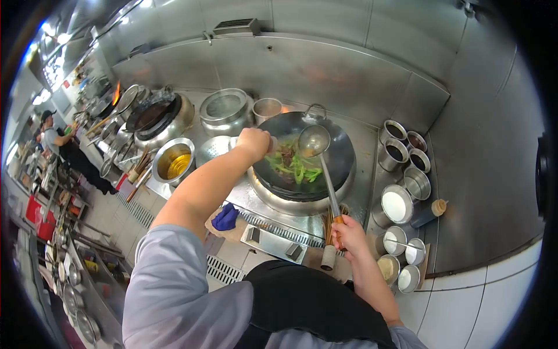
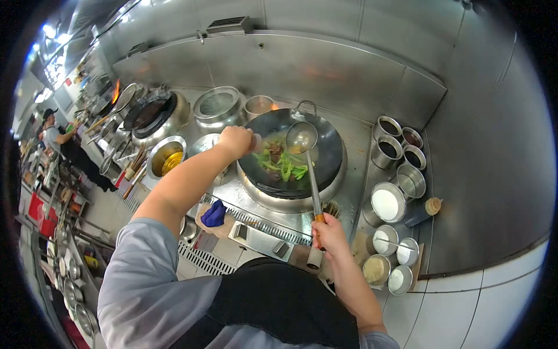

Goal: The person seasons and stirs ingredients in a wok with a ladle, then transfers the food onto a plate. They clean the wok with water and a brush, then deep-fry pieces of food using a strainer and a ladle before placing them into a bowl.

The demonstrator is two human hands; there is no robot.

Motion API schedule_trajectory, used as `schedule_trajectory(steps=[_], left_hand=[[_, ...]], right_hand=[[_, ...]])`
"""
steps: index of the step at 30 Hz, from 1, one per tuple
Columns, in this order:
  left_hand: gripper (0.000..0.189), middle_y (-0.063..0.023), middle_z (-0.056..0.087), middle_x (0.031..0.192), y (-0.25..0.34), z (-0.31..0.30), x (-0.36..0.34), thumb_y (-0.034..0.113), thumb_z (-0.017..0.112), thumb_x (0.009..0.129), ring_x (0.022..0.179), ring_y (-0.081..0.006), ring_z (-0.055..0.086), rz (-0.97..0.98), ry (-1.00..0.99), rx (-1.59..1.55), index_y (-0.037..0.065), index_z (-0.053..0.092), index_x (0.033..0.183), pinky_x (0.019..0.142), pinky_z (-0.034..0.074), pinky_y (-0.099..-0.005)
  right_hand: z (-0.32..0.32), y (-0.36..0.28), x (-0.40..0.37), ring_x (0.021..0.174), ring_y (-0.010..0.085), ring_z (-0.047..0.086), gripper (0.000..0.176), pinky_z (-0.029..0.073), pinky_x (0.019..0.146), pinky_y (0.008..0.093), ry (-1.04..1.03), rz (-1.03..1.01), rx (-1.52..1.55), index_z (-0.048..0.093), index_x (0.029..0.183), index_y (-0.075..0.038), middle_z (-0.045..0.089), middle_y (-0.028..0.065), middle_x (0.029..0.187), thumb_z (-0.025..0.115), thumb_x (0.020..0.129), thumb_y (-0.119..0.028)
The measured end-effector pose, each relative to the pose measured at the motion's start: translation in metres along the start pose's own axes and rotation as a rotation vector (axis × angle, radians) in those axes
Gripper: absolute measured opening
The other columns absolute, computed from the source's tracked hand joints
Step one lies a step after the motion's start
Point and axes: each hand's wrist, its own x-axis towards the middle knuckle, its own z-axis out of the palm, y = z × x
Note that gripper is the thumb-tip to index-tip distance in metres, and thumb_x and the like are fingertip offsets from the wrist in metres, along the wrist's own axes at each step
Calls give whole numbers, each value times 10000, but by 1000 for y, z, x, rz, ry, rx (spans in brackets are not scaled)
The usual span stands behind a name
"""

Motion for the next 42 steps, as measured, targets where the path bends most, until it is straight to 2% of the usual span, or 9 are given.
schedule_trajectory(steps=[12,14,18,20,22,24,32,38,42], left_hand=[[310,-124,682,987,7,-30,-42,263,661,770,937,-263,658,-155,-196,-66,49,655,995,772,514,-354],[407,-145,675,999,10,-35,-46,312,688,754,940,-281,654,-129,-270,-96,27,633,1041,786,511,-367],[711,-217,627,1060,29,-30,-29,442,737,713,996,-331,615,-277,-179,-601,-6,496,1210,859,469,-369],[710,-243,613,1049,69,-44,-17,469,730,724,988,-329,612,-251,32,-927,-52,488,1141,854,472,-387],[604,-162,614,1039,120,-51,6,344,745,756,941,-227,603,-161,125,-1305,-29,480,1150,840,477,-342],[566,-123,606,1052,182,-81,22,249,757,753,955,-188,586,-11,42,-1599,-15,474,1167,842,472,-327],[570,-126,636,1027,440,-105,66,204,798,676,966,-208,610,561,-55,-1557,24,507,1132,855,467,-321],[634,-189,594,1079,551,-46,62,210,803,643,1047,-332,568,539,-56,-1150,21,518,1176,909,454,-389],[630,-197,587,1100,573,-14,54,199,803,647,1061,-316,564,445,-166,-1154,17,529,1185,920,444,-359]], right_hand=[[-42,-26,22,394,112,452,51,345,358,249,-79,61,-14,496,842,-46,502,24,604,534,855,-78],[-51,-30,32,390,119,460,104,361,364,280,-32,-35,-346,516,892,-16,514,39,643,548,833,-97],[-40,-27,51,793,331,661,271,523,702,418,371,-181,-1207,588,1031,19,656,220,910,531,824,-145],[-38,-15,69,984,380,609,323,486,843,454,194,-61,-1151,592,1098,-2,633,246,1026,500,828,-155],[-45,-13,65,954,370,627,347,494,825,455,-34,-125,-1011,565,1122,13,645,235,1000,488,826,-153],[-54,-10,42,899,358,646,342,510,787,452,52,-179,-1079,549,1125,35,658,220,948,462,834,-122],[-98,20,-17,659,335,647,305,519,588,441,295,-483,-1293,552,1081,42,655,185,790,463,811,-67],[-100,67,-12,991,362,600,360,483,835,443,265,-353,-900,542,1150,-16,624,205,1070,372,923,-236],[-108,101,7,1120,335,539,399,437,927,410,292,-673,-577,519,1205,-31,577,204,1187,365,929,-275]])
